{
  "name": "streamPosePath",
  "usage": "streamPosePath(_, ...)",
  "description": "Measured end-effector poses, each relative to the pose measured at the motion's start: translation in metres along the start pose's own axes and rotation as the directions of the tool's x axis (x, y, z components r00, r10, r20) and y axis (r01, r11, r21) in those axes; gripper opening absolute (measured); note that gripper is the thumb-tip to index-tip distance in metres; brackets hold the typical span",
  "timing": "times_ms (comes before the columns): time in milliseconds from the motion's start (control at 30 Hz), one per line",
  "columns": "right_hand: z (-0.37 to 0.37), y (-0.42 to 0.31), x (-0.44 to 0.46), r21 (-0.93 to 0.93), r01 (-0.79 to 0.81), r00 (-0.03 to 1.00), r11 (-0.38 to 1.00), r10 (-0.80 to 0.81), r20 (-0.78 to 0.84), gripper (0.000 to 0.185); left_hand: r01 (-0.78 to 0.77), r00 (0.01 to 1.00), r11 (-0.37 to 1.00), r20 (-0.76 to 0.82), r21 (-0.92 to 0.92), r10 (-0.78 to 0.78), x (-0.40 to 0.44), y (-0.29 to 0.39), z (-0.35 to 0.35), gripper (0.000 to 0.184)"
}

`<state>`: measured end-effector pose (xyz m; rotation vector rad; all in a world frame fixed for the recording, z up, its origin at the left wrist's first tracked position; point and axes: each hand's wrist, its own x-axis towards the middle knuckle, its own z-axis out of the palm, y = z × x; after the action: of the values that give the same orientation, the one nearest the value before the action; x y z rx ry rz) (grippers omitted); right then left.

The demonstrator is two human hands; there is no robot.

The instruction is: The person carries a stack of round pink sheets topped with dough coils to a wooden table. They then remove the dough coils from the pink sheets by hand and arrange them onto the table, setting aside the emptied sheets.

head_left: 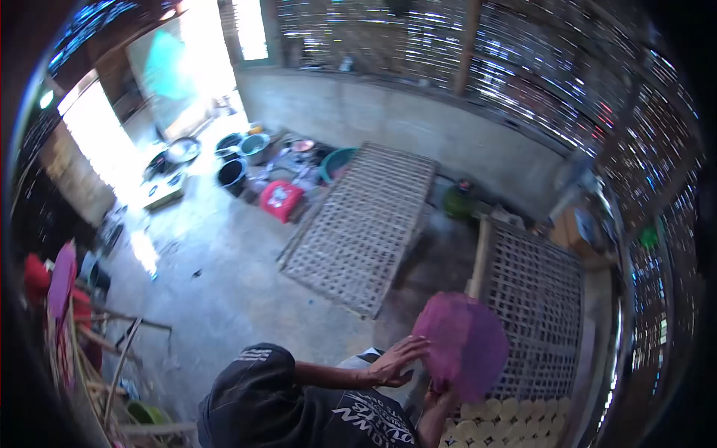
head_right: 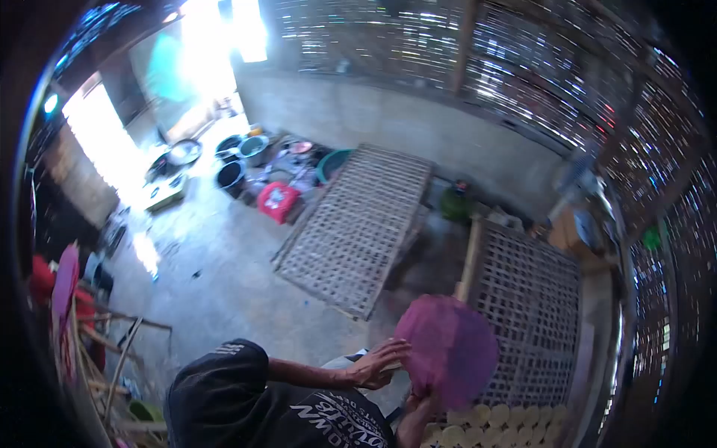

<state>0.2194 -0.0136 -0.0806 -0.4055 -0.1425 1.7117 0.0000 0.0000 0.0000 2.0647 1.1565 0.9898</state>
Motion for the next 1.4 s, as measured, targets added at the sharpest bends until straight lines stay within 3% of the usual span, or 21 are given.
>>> streamPosePath(33, 0.021, -0.016, 0.004, -0.106, 0.004, 0.961, 0.994, -0.033, -0.276, 0.028, 0.173, 0.967, 0.972, -0.162, -0.159, -0.199, 0.002, 0.015, 0.004, 0.073)
streamPosePath(67, 0.028, -0.033, 0.015, -0.224, -0.008, 0.848, 0.975, -0.112, -0.519, 0.022, 0.291, 0.873, 0.891, -0.284, -0.349, -0.396, 0.008, 0.021, 0.011, 0.071)
streamPosePath(100, 0.046, 0.093, -0.033, -0.359, -0.091, 0.884, 0.929, -0.090, -0.458, 0.026, 0.476, 0.803, 0.788, -0.173, -0.391, -0.571, -0.088, 0.018, -0.085, 0.072)
streamPosePath(133, 0.036, 0.099, -0.036, -0.592, -0.105, 0.931, 0.799, -0.131, -0.342, 0.030, 0.563, 0.719, 0.641, -0.074, -0.522, -0.691, -0.096, 0.019, -0.090, 0.073)
streamPosePath(200, 0.037, 0.111, -0.043, -0.553, -0.194, 0.922, 0.810, -0.042, -0.386, 0.030, 0.639, 0.589, 0.458, 0.010, -0.618, -0.808, -0.100, 0.029, -0.092, 0.070)
streamPosePath(300, 0.059, 0.139, -0.041, -0.547, -0.303, 0.917, 0.780, 0.083, -0.390, 0.030, 0.611, 0.519, 0.392, -0.026, -0.688, -0.854, -0.113, 0.029, -0.108, 0.065)
streamPosePath(333, 0.064, 0.152, -0.040, -0.560, -0.332, 0.918, 0.759, 0.124, -0.376, 0.030, 0.648, 0.495, 0.434, -0.087, -0.626, -0.865, -0.115, 0.028, -0.121, 0.062)
streamPosePath(433, 0.093, 0.201, -0.041, -0.602, -0.450, 0.891, 0.660, 0.288, -0.350, 0.031, 0.246, 0.494, 0.463, -0.301, -0.852, -0.816, -0.166, -0.028, -0.117, 0.055)
streamPosePath(500, 0.116, 0.237, -0.041, -0.633, -0.508, 0.860, 0.584, 0.389, -0.331, 0.032, 0.443, 0.333, 0.470, -0.346, -0.764, -0.877, -0.194, -0.020, -0.156, 0.045)
streamPosePath(533, 0.131, 0.261, -0.043, -0.649, -0.533, 0.838, 0.542, 0.443, -0.318, 0.032, 0.344, 0.345, 0.505, -0.394, -0.792, -0.852, -0.217, -0.044, -0.151, 0.046)
streamPosePath(567, 0.145, 0.285, -0.043, -0.666, -0.553, 0.814, 0.500, 0.492, -0.307, 0.033, 0.225, 0.342, 0.549, -0.463, -0.805, -0.818, -0.227, -0.018, -0.176, 0.048)
streamPosePath(633, 0.169, 0.335, -0.048, -0.698, -0.575, 0.768, 0.427, 0.576, -0.280, 0.034, 0.226, 0.291, 0.625, -0.561, -0.747, -0.775, -0.256, -0.011, -0.208, 0.051)
streamPosePath(667, 0.179, 0.357, -0.053, -0.712, -0.579, 0.747, 0.397, 0.609, -0.267, 0.035, 0.323, 0.225, 0.575, -0.529, -0.752, -0.818, -0.276, -0.010, -0.223, 0.054)
streamPosePath(800, 0.220, 0.448, -0.075, -0.761, -0.588, 0.635, 0.275, 0.740, -0.223, 0.037, 0.398, -0.003, 0.672, -0.734, -0.624, -0.679, -0.364, -0.018, -0.283, 0.050)
streamPosePath(900, 0.247, 0.510, -0.091, -0.787, -0.583, 0.541, 0.202, 0.819, -0.190, 0.039, 0.359, -0.160, 0.588, -0.668, -0.725, -0.727, -0.421, 0.004, -0.331, 0.044)
streamPosePath(933, 0.258, 0.531, -0.096, -0.793, -0.581, 0.509, 0.184, 0.842, -0.178, 0.040, 0.419, -0.211, 0.457, -0.574, -0.785, -0.792, -0.445, -0.004, -0.343, 0.039)
streamPosePath(1067, 0.298, 0.604, -0.127, -0.808, -0.578, 0.367, 0.109, 0.920, -0.139, 0.043, 0.132, -0.383, 0.666, -0.657, -0.735, -0.649, -0.499, 0.024, -0.373, 0.032)
streamPosePath(1167, 0.323, 0.651, -0.153, -0.806, -0.586, 0.271, 0.086, 0.958, -0.095, 0.046, -0.040, -0.538, 0.716, -0.588, -0.697, -0.604, -0.532, 0.035, -0.392, 0.029)
streamPosePath(1200, 0.333, 0.668, -0.162, -0.802, -0.591, 0.239, 0.083, 0.968, -0.076, 0.047, -0.032, -0.570, 0.704, -0.566, -0.710, -0.596, -0.546, 0.033, -0.398, 0.030)
streamPosePath(1333, 0.396, 0.727, -0.209, -0.794, -0.598, 0.046, 0.113, 0.993, 0.107, 0.046, -0.292, -0.625, 0.738, -0.463, -0.608, -0.629, -0.580, 0.062, -0.437, 0.030)
streamPosePath(1400, 0.417, 0.767, -0.221, -0.804, -0.569, 0.087, 0.174, 0.985, 0.152, 0.037, -0.376, -0.610, 0.738, -0.450, -0.561, -0.652, -0.597, 0.073, -0.453, 0.039)
